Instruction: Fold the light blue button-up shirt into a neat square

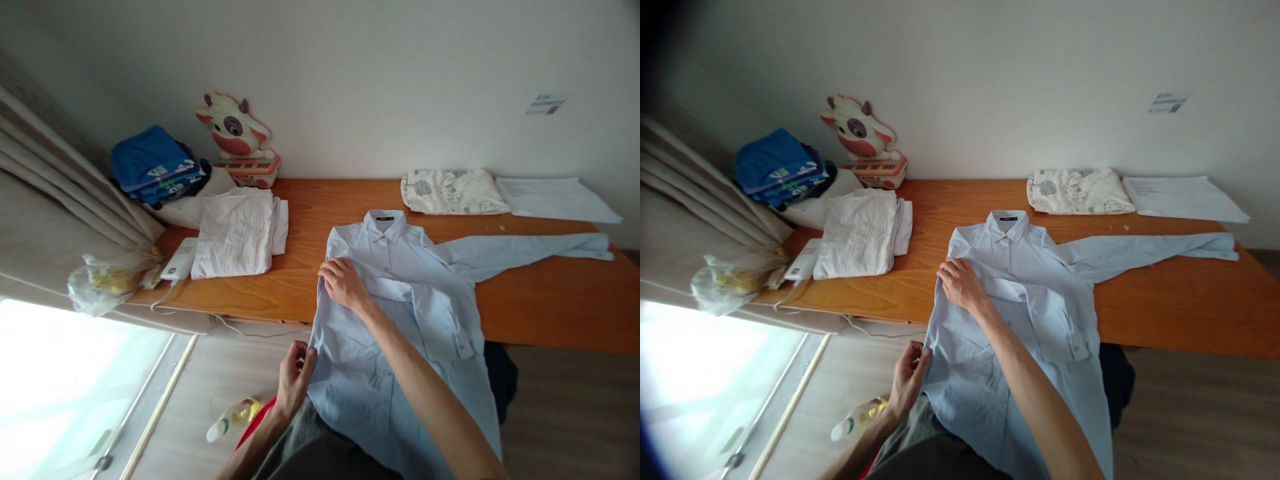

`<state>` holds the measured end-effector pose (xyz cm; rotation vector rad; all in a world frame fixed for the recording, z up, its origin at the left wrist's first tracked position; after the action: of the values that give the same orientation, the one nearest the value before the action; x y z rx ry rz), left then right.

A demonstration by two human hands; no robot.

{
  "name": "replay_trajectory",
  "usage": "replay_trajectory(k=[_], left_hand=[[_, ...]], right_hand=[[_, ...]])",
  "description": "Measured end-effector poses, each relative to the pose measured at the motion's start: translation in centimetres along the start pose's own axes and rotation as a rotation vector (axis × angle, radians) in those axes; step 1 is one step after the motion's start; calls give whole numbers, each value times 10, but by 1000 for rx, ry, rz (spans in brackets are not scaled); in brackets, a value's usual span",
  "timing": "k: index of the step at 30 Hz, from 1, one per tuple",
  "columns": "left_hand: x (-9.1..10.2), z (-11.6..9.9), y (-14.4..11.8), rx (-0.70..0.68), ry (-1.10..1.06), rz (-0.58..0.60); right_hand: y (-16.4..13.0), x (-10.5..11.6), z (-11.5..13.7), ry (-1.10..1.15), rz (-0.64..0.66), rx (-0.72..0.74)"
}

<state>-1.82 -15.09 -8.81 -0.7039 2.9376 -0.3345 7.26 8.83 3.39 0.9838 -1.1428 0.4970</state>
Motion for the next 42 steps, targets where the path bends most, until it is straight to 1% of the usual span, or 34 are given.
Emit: replay_trajectory(k=[5, 8, 10, 13, 16, 18, 21, 24, 27, 29, 31, 33, 35, 39, 42], left_hand=[[2, 4, 0, -7, -3, 44], [-1, 8, 0, 11, -13, 96], [-4, 10, 0, 33, -30, 117], [-5, 8, 0, 67, -26, 97], [-2, 4, 3, 94, -35, 61], [4, 1, 6, 93, -51, 51], [11, -2, 10, 57, -26, 55], [8, -5, 9, 28, 42, 84], [-5, -10, 4, 30, 76, 114], [-14, -13, 3, 33, 46, 122], [-19, -14, 6, 62, -26, 113], [-17, -12, 15, 106, -102, 67], [-12, -11, 25, 117, -149, 14], [-6, -22, 37, 8, -135, -21], [-10, -29, 35, -65, -79, -19]], right_hand=[[5, -8, 3, -12, 38, 62], [19, -10, 1, -53, 88, 95], [34, -11, 3, -73, 145, 166], [59, -18, 5, -85, 285, 255], [79, -24, -2, -125, 388, 228], [87, -28, -8, -150, 414, 193], [92, -35, -15, -167, 448, 149], [95, -39, -15, -176, 450, 111], [95, -39, -12, -175, 431, 75], [93, -38, -11, -164, 417, 55], [89, -36, -11, -146, 401, 40], [85, -35, -13, -123, 382, 28], [81, -34, -15, -103, 363, 16], [73, -34, -18, -86, 301, -11], [64, -34, -18, -86, 245, -20]])
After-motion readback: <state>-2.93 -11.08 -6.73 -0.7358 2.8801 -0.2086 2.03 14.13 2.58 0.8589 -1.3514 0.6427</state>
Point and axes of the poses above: each hand's wrist, its own y-axis towards the middle knuckle, its own x-axis out of the back of the hand, z = x × y, the point moved 8 cm from there along y, towards the middle knuckle, and after that the axes turned 15 degrees about -y, right-handed, at the moved point
